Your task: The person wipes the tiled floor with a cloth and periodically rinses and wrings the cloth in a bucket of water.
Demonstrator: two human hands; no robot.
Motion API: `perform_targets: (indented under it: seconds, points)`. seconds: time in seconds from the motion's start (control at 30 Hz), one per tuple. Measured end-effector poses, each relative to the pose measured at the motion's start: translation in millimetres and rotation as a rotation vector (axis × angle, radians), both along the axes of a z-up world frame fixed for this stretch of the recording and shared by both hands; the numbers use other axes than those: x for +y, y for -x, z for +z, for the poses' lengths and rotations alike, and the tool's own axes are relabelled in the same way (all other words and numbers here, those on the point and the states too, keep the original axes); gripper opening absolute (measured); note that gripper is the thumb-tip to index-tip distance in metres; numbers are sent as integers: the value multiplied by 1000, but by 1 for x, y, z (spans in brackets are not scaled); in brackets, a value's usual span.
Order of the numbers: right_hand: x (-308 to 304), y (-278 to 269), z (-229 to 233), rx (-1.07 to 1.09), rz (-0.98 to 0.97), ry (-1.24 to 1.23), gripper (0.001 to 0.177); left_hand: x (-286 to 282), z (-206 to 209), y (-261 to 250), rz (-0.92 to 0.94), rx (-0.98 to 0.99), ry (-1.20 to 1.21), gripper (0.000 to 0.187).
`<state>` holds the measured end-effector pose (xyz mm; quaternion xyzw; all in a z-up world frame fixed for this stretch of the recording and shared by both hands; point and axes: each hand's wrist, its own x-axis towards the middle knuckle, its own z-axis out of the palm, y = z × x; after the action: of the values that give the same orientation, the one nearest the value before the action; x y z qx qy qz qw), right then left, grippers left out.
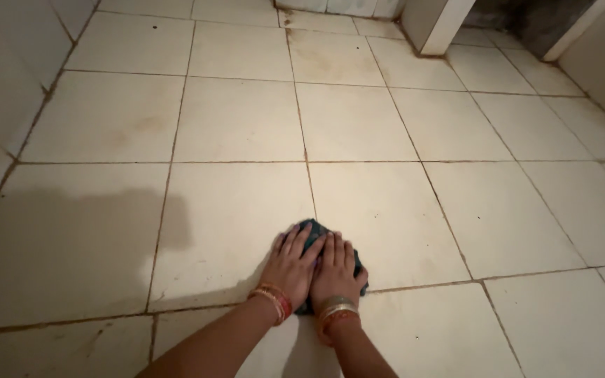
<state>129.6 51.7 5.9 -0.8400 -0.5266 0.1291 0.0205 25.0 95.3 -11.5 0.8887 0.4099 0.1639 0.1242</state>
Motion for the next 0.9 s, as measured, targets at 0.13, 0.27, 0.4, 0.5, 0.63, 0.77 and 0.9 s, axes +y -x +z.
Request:
perform_targets:
  seconds: [0.13,0.27,0.4,0.5,0.63,0.77,0.9]
  points:
    - [28,-14,-7,-12,-1,-14,64,26,0,-13,9,-17,-3,55]
    - [51,-25,-8,7,-25,-48,62,48,1,-25,14,21,43,54]
    - [65,-33,-9,-1,-27,-87,61,63,2,-32,28,5,79,52]
    - [63,-33,-11,11,-31,-112,60,59,1,-33,42,-6,61,52]
    - [54,-29,-10,-3,-16,-80,61,49,3,-31,72,15,83,55]
    - [33,-21,-8,-8,-10,-84,60,29,4,-24,74,28,85,54]
    - [11,-13,-7,-11,-14,-42,60,6,1,-15,67,-10,64,55]
